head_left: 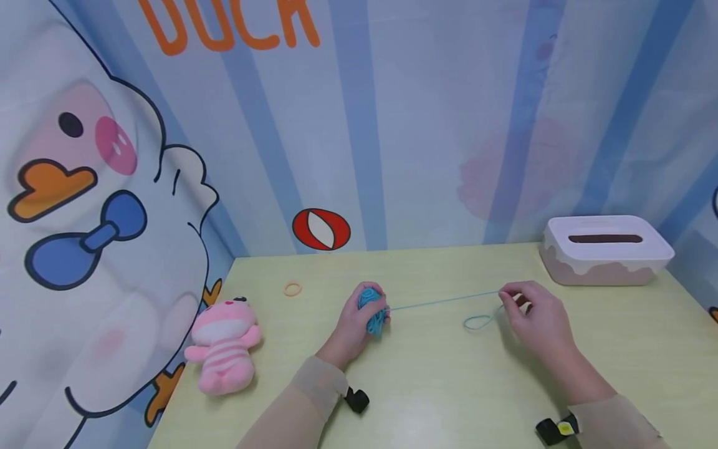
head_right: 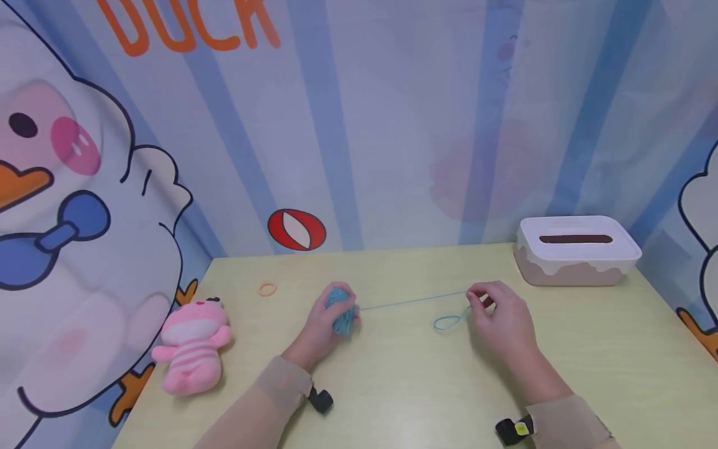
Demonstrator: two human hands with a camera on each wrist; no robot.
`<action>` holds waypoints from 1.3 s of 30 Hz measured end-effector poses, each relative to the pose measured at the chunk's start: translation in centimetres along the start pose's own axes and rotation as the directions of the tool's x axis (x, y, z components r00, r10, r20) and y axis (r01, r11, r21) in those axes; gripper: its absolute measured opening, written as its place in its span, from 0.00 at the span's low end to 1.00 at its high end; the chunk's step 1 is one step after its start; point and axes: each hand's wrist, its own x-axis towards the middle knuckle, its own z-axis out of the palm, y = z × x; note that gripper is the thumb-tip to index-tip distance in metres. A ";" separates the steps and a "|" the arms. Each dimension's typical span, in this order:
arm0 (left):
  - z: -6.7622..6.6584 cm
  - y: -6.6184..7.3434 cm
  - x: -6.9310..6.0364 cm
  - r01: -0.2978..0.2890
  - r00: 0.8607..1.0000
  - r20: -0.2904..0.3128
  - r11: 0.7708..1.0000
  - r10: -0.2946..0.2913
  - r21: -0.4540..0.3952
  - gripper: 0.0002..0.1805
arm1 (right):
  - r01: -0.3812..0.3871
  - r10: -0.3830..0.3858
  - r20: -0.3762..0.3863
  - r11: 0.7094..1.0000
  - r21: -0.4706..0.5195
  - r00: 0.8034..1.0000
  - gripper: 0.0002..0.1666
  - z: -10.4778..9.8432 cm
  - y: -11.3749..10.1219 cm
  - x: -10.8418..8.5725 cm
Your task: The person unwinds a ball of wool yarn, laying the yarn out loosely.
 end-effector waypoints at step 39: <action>-0.2 0.1 -0.1 0.017 0.991 0.135 1.000 -0.015 -0.017 0.25 | 0.017 -0.070 0.448 0.992 0.122 0.891 0.21 9.4 -8.9 -0.5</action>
